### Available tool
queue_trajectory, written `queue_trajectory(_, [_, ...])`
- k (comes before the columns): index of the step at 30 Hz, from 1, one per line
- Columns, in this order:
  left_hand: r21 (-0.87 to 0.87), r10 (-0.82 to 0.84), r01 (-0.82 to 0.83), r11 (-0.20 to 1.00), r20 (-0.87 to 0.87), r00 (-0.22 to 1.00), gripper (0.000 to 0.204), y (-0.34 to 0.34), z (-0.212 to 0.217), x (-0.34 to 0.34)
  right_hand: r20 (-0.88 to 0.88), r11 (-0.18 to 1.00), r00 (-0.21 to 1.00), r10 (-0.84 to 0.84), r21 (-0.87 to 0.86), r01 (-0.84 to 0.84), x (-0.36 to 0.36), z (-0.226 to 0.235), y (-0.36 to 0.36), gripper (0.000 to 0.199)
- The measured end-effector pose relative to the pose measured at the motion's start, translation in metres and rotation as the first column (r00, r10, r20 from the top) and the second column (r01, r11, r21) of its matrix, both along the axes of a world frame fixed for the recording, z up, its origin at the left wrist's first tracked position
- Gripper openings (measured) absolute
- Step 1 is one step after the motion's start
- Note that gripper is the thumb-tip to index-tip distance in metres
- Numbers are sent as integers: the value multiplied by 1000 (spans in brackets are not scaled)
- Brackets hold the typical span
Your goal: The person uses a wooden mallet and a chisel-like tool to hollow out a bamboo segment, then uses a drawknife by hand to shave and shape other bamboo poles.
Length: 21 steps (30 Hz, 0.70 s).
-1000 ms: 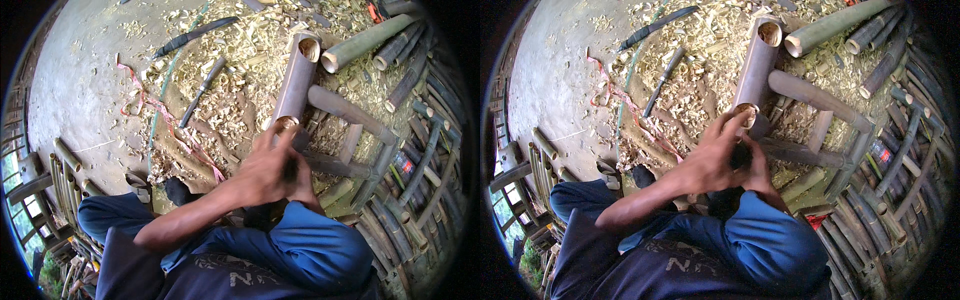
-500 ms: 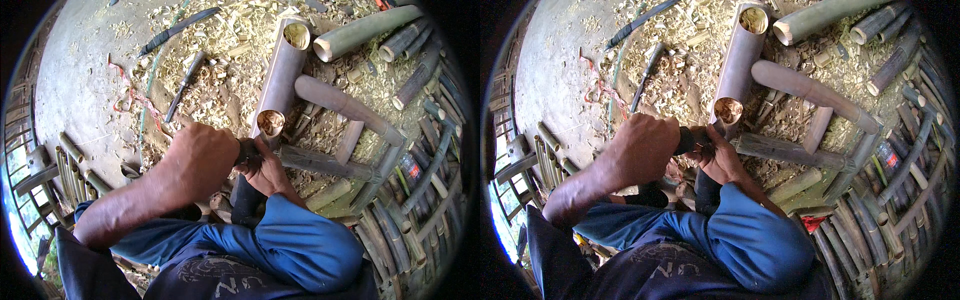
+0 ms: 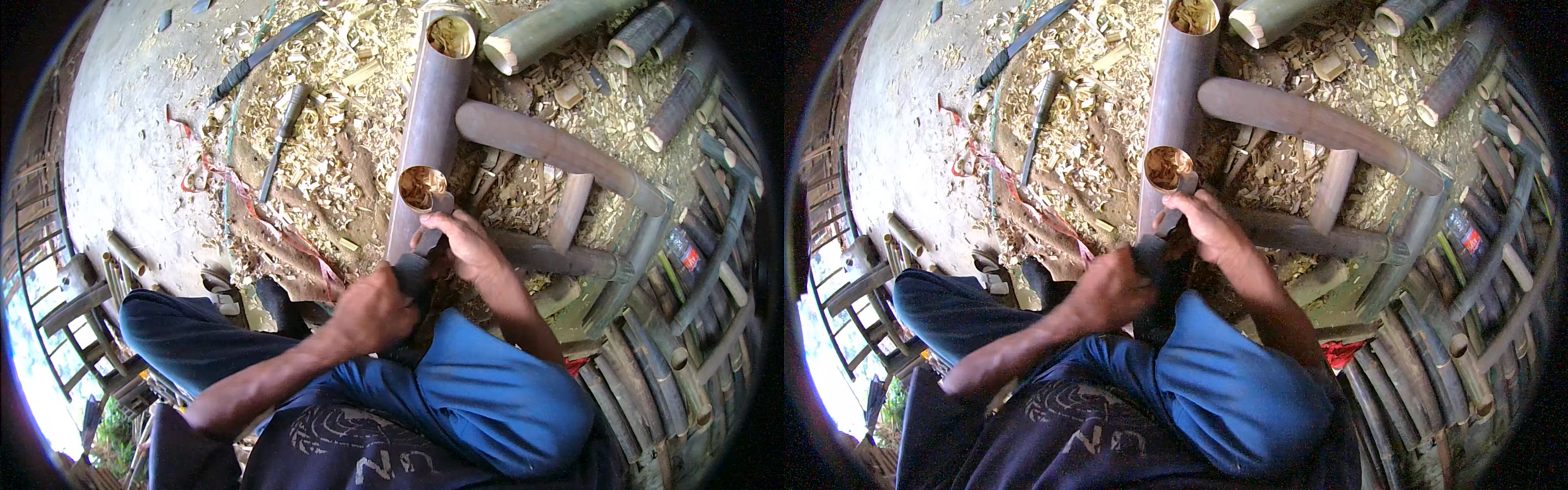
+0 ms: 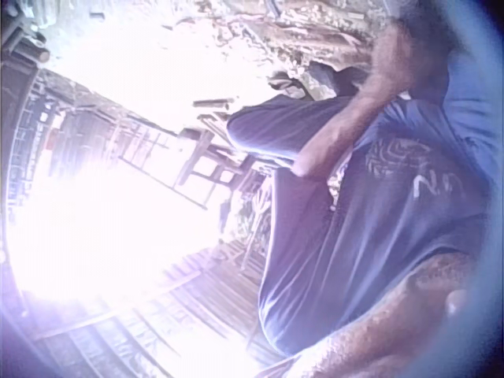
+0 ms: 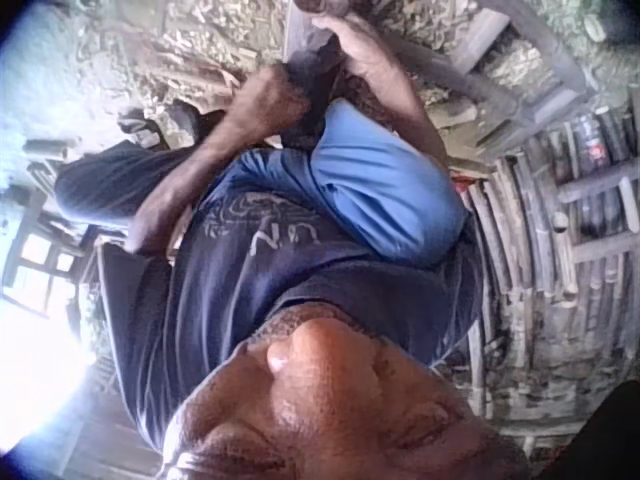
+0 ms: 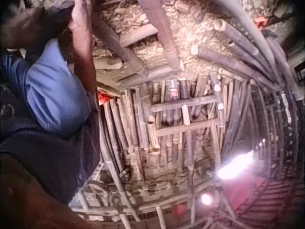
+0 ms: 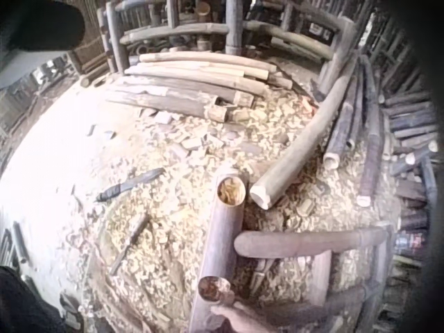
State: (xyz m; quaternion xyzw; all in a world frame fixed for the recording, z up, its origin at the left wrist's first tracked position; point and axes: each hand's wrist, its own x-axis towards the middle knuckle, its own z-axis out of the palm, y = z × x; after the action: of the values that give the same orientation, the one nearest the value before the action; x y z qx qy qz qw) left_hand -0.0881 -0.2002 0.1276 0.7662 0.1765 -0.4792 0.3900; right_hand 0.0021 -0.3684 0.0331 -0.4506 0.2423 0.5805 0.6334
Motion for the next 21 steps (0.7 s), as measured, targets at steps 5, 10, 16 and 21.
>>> queue_trajectory(5, [69,44,-49,996,71,996,52,-23,-2,-7,165,994,981,98,-64,-88,2,3,-3,25])
queue_trajectory(10, [83,-158,154,985,42,987,50,24,22,1,93,992,988,-123,-24,126,-40,20,8,30])
queue_trajectory(16, [6,78,-79,997,14,997,50,-20,-1,-3,251,997,968,-3,-78,24,-20,-4,2,30])
queue_trajectory(21, [-17,190,-190,982,78,979,57,-22,-3,-18,308,917,938,160,-398,-25,-38,11,5,35])
